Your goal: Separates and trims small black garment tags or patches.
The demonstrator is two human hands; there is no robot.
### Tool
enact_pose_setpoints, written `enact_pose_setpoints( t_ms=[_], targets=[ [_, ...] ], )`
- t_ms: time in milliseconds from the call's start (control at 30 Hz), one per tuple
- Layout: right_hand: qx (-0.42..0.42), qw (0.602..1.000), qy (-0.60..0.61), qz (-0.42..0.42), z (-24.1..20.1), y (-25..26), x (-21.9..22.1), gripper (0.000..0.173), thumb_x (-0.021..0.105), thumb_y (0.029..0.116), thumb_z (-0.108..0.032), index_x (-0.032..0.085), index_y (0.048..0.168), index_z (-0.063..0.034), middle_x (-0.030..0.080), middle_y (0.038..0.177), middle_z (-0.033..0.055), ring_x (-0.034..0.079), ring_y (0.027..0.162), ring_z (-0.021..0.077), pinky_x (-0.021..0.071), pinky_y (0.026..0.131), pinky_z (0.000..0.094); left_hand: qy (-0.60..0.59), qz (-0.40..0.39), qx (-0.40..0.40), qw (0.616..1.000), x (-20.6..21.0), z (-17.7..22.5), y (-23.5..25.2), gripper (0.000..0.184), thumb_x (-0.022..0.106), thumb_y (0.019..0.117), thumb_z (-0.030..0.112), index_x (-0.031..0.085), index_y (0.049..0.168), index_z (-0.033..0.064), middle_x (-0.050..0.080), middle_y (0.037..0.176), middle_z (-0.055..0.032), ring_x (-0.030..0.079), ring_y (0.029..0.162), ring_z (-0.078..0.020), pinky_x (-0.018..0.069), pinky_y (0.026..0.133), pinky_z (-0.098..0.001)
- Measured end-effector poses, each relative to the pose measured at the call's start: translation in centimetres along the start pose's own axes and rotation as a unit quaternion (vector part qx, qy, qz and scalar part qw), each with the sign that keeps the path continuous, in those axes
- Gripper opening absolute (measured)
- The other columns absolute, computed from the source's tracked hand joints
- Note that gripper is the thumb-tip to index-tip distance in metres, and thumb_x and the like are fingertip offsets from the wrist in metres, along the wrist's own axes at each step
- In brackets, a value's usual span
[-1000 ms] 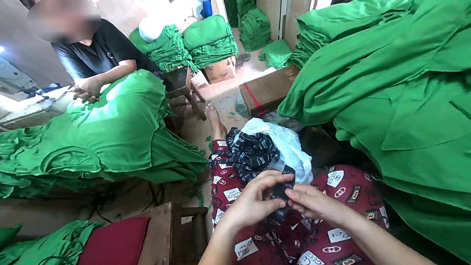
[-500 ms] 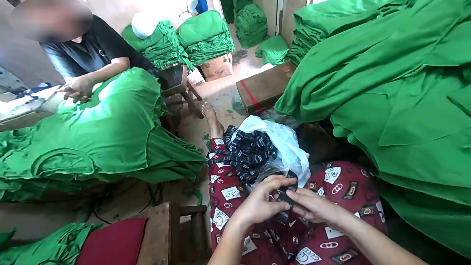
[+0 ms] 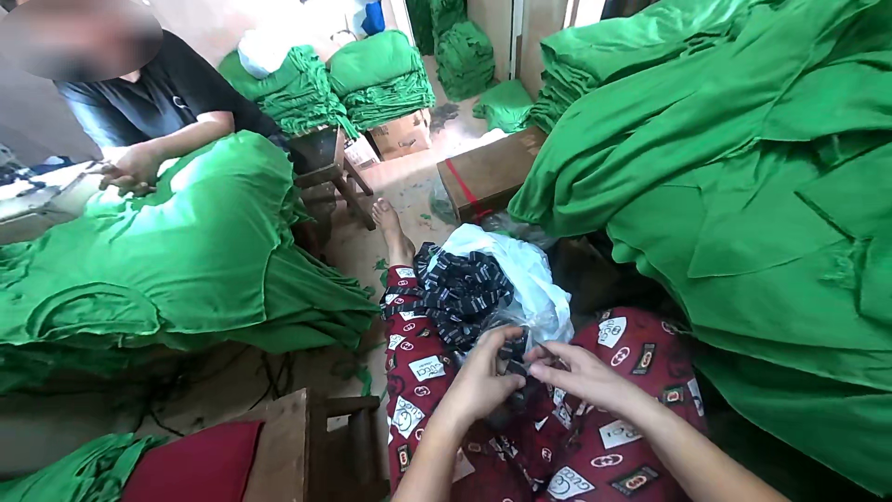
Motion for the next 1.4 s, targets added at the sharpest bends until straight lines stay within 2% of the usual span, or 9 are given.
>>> enact_pose_setpoints(
  t_ms=[133, 267, 533, 967, 1133, 1233, 1300, 1367, 1400],
  targets=[
    [-0.04, 0.997, 0.05, -0.045, -4.5, -0.1, 0.8, 0.022, 0.066, 0.0948, -0.019, 0.067, 0.105, -0.0002, 0.065, 0.096, 0.0018, 0.061, 0.082, 0.0038, 0.0523, 0.075, 0.0238, -0.005, 0.021, 0.058, 0.998, -1.6, 3.7, -2.7, 0.064, 0.072, 0.0866, 0.0, 0.051, 0.146, 0.0091, 0.05, 0.146, -0.0123, 0.062, 0.084, -0.0101, 0.0542, 0.071, -0.0256],
    [-0.08, 0.994, 0.054, -0.04, -6.1, -0.3, 0.2, 0.012, 0.066, 0.0923, -0.017, 0.067, 0.095, -0.0051, 0.061, 0.078, -0.0074, 0.054, 0.064, -0.004, 0.0466, 0.061, 0.016, -0.02, 0.028, 0.091, 0.995, -2.0, 5.0, -3.4, 0.063, 0.074, 0.0863, 0.005, 0.051, 0.145, 0.0086, 0.054, 0.141, -0.0094, 0.059, 0.077, -0.0043, 0.0516, 0.066, -0.0206],
    [-0.108, 0.993, 0.028, 0.041, -7.5, -0.6, -3.2, 0.009, 0.064, 0.0937, -0.016, 0.066, 0.095, -0.0079, 0.059, 0.076, -0.0106, 0.049, 0.06, -0.0077, 0.041, 0.056, 0.0111, -0.009, 0.053, 0.138, 0.989, -1.9, 5.2, -4.6, 0.068, 0.075, 0.0837, 0.004, 0.047, 0.146, 0.0027, 0.062, 0.13, -0.0137, 0.066, 0.086, -0.0115, 0.0562, 0.071, -0.0257],
    [-0.127, 0.99, 0.017, 0.054, -9.1, -0.5, -4.4, 0.007, 0.065, 0.0926, -0.015, 0.066, 0.093, -0.0081, 0.06, 0.078, -0.0108, 0.052, 0.064, -0.0077, 0.0425, 0.059, 0.0107, -0.033, 0.031, 0.176, 0.983, -2.4, 5.2, -4.9, 0.051, 0.073, 0.0875, 0.003, 0.06, 0.136, 0.0085, 0.062, 0.13, -0.0075, 0.063, 0.087, -0.0053, 0.0537, 0.072, -0.0202],
    [-0.139, 0.989, 0.023, 0.046, -9.3, -0.3, -4.6, 0.006, 0.065, 0.0921, -0.015, 0.067, 0.092, -0.0096, 0.06, 0.077, -0.0119, 0.052, 0.063, -0.008, 0.0425, 0.058, 0.0105, -0.073, -0.003, 0.199, 0.977, -2.2, 5.3, -4.6, 0.042, 0.069, 0.0888, 0.0, 0.066, 0.13, 0.0058, 0.061, 0.13, -0.0098, 0.064, 0.108, -0.009, 0.0567, 0.084, -0.0226],
    [-0.139, 0.989, 0.026, 0.048, -9.3, -0.2, -4.6, 0.005, 0.066, 0.0914, -0.014, 0.067, 0.09, -0.01, 0.059, 0.075, -0.0127, 0.051, 0.063, -0.0082, 0.0417, 0.058, 0.0102, -0.087, -0.015, 0.192, 0.977, -2.2, 5.3, -4.5, 0.043, 0.069, 0.0888, 0.0, 0.065, 0.132, 0.0042, 0.06, 0.132, -0.0097, 0.063, 0.111, -0.009, 0.0563, 0.088, -0.0234],
    [-0.142, 0.988, 0.026, 0.054, -9.2, -0.1, -4.7, 0.008, 0.065, 0.0929, -0.016, 0.067, 0.095, -0.0086, 0.061, 0.079, -0.0114, 0.054, 0.067, -0.0081, 0.0445, 0.061, 0.0104, -0.096, -0.014, 0.192, 0.977, -2.2, 5.3, -4.4, 0.044, 0.069, 0.088, -0.001, 0.065, 0.132, 0.0033, 0.06, 0.132, -0.0097, 0.063, 0.11, -0.0084, 0.0559, 0.088, -0.0228],
    [-0.133, 0.99, 0.019, 0.04, -8.7, -0.1, -4.5, 0.029, 0.056, 0.1003, -0.025, 0.065, 0.118, -0.0035, 0.064, 0.089, -0.007, 0.056, 0.071, -0.0054, 0.0469, 0.065, 0.0135, -0.103, -0.006, 0.195, 0.975, -2.4, 5.2, -4.3, 0.045, 0.069, 0.0875, -0.002, 0.064, 0.132, 0.0026, 0.06, 0.132, -0.0094, 0.063, 0.11, -0.008, 0.0557, 0.088, -0.0224],
    [-0.128, 0.991, 0.023, 0.031, -8.1, -0.1, -4.2, 0.039, 0.048, 0.1041, -0.032, 0.061, 0.126, -0.0025, 0.064, 0.086, -0.0076, 0.049, 0.063, -0.0058, 0.0407, 0.057, 0.0134, -0.105, 0.0, 0.198, 0.974, -2.6, 5.1, -4.2, 0.045, 0.07, 0.0872, -0.002, 0.064, 0.132, 0.0023, 0.06, 0.132, -0.0093, 0.062, 0.111, -0.008, 0.0554, 0.088, -0.0224]
  ],
)
Point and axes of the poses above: each hand's wrist, its own y-axis towards the middle knuckle, its own x-axis out of the palm, z = x × y, the point moved 6 cm from there along y, towards the middle knuckle
